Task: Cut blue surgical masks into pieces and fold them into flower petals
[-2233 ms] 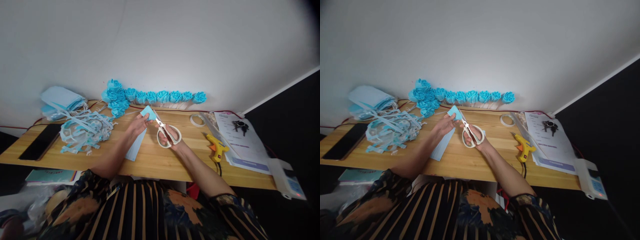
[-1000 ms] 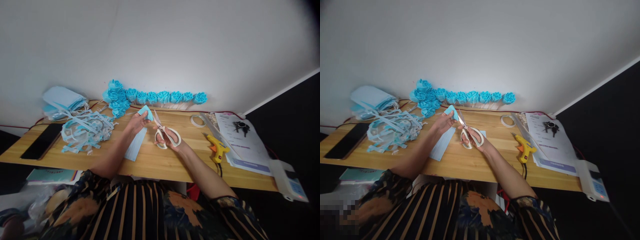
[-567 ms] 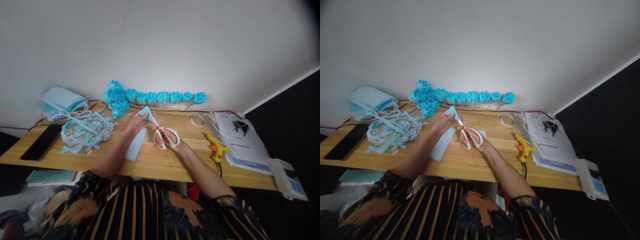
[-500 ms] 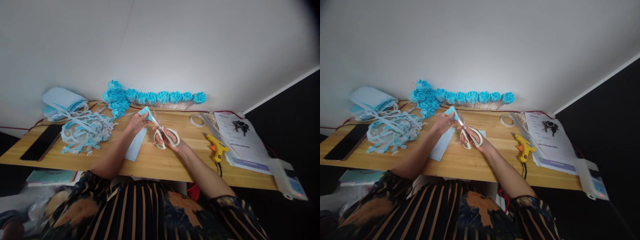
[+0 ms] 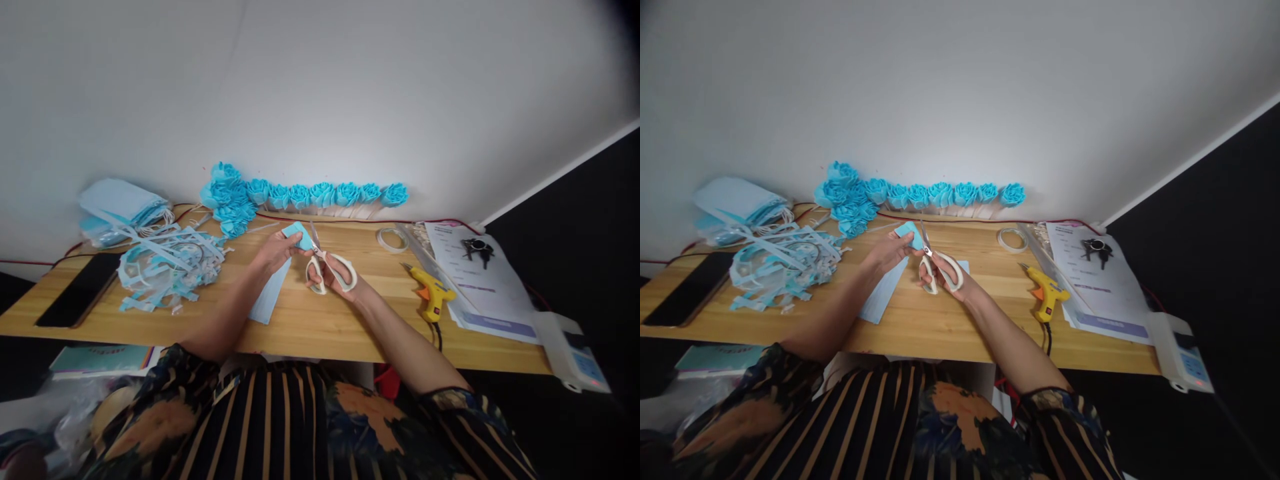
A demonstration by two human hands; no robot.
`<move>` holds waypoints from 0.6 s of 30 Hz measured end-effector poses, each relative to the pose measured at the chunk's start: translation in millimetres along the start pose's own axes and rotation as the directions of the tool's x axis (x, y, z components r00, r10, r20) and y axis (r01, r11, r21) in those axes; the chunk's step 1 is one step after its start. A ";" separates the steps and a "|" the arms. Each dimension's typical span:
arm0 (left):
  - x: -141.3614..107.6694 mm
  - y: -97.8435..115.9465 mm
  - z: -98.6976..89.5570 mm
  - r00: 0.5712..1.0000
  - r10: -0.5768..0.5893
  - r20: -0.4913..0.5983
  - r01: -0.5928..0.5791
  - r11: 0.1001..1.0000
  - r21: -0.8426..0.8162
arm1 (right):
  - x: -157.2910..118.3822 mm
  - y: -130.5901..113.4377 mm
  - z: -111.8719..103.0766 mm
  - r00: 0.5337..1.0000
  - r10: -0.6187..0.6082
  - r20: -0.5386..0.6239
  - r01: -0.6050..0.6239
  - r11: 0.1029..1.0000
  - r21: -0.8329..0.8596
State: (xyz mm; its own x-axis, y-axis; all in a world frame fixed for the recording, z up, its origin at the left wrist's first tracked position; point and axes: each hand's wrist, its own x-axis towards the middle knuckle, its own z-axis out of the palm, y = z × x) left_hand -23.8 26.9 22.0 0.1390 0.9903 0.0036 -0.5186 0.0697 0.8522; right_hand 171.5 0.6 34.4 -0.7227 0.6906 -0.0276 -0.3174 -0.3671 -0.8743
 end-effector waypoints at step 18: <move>1.2 4.2 -2.6 0.998 0.003 -0.063 -0.003 1.000 -0.002 | 0.4 3.1 3.4 0.994 -0.004 -0.112 0.001 1.000 -0.020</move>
State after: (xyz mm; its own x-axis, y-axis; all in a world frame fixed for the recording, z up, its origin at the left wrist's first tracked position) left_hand -28.0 28.7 24.2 0.0838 0.9961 -0.0268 -0.5210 0.0667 0.8509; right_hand 168.1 -2.3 33.4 -0.6480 0.7575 -0.0787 -0.3058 -0.3534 -0.8840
